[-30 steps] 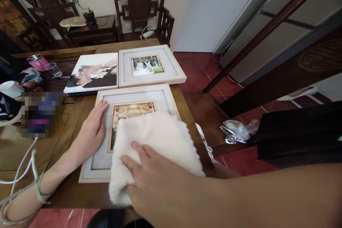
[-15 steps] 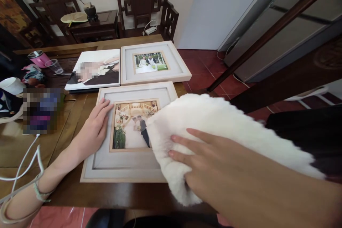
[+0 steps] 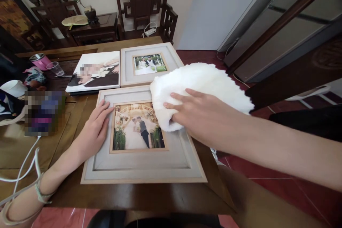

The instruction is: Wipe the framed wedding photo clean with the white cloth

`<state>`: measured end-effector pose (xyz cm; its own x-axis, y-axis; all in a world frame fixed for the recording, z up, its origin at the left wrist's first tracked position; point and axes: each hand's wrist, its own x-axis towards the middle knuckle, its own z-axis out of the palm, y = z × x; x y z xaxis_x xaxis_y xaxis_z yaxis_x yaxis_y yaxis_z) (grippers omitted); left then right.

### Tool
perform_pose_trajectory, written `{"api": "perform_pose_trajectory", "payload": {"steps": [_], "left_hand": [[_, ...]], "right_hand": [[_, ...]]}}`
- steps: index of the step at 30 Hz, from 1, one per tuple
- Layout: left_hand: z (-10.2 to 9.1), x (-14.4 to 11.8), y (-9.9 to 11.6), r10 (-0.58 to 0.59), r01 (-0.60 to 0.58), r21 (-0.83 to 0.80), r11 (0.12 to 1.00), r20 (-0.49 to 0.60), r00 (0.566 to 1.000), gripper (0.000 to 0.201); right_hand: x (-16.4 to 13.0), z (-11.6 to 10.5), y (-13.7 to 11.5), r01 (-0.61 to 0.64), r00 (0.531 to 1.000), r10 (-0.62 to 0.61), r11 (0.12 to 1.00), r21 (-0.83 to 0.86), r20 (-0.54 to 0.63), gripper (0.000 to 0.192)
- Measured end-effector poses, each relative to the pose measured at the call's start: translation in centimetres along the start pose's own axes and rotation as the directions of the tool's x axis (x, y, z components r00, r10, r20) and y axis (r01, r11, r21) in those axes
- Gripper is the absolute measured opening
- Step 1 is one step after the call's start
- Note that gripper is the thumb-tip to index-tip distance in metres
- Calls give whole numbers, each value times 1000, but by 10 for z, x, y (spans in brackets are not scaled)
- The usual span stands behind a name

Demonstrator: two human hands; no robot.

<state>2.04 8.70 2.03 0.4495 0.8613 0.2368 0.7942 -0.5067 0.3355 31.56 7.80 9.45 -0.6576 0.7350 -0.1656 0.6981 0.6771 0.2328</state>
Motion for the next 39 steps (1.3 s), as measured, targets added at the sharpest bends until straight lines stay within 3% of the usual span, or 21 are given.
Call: {"api": "perform_pose_trajectory", "payload": {"steps": [3, 6, 8, 10, 13, 15, 19, 23, 27, 31, 35, 39], "left_hand": [[1, 1, 0, 3, -3, -7, 1000, -11, 1000, 40], [1, 2, 1, -3, 3, -6, 1000, -6, 1000, 41], [0, 2, 2, -10, 10, 4, 1000, 2, 1000, 41], [-1, 1, 3, -11, 11, 12, 1000, 9, 1000, 41], [-1, 1, 3, 1, -2, 20, 1000, 16, 1000, 41], [-1, 1, 2, 10, -10, 23, 1000, 21, 1000, 41], [-1, 0, 1, 2, -2, 11, 1000, 18, 1000, 41], [-1, 0, 3, -8, 7, 8, 1000, 10, 1000, 41], [0, 0, 6, -35, 35, 10, 999, -11, 999, 42], [0, 1, 5, -52, 52, 21, 998, -9, 999, 44], [0, 0, 2, -74, 74, 29, 997, 3, 997, 51], [0, -1, 2, -89, 89, 26, 996, 26, 996, 52]], "right_hand": [[-18, 7, -25, 52, 999, -53, 995, 81, 10, 14], [-47, 14, -60, 136, 989, -124, 974, 180, -78, 11], [-61, 13, -74, 123, 982, -88, 969, 214, -164, 13], [-65, 9, -74, 94, 987, -54, 960, 264, -152, 17], [-51, 2, -53, 79, 994, -100, 934, 349, 41, 17], [-36, 1, -35, 72, 989, -114, 927, 367, 95, 22], [-14, 4, -11, 8, 1000, -8, 972, 233, 2, 35], [-3, 8, -12, 0, 1000, 3, 995, 104, -28, 32], [12, 8, -29, 32, 998, -27, 996, 89, -59, 34], [43, 9, -43, 141, 986, -140, 990, 8, -85, 31], [75, 9, -47, 217, 952, -232, 971, -95, -199, 34], [83, 7, -43, 213, 952, -220, 975, -56, -211, 30]]}}
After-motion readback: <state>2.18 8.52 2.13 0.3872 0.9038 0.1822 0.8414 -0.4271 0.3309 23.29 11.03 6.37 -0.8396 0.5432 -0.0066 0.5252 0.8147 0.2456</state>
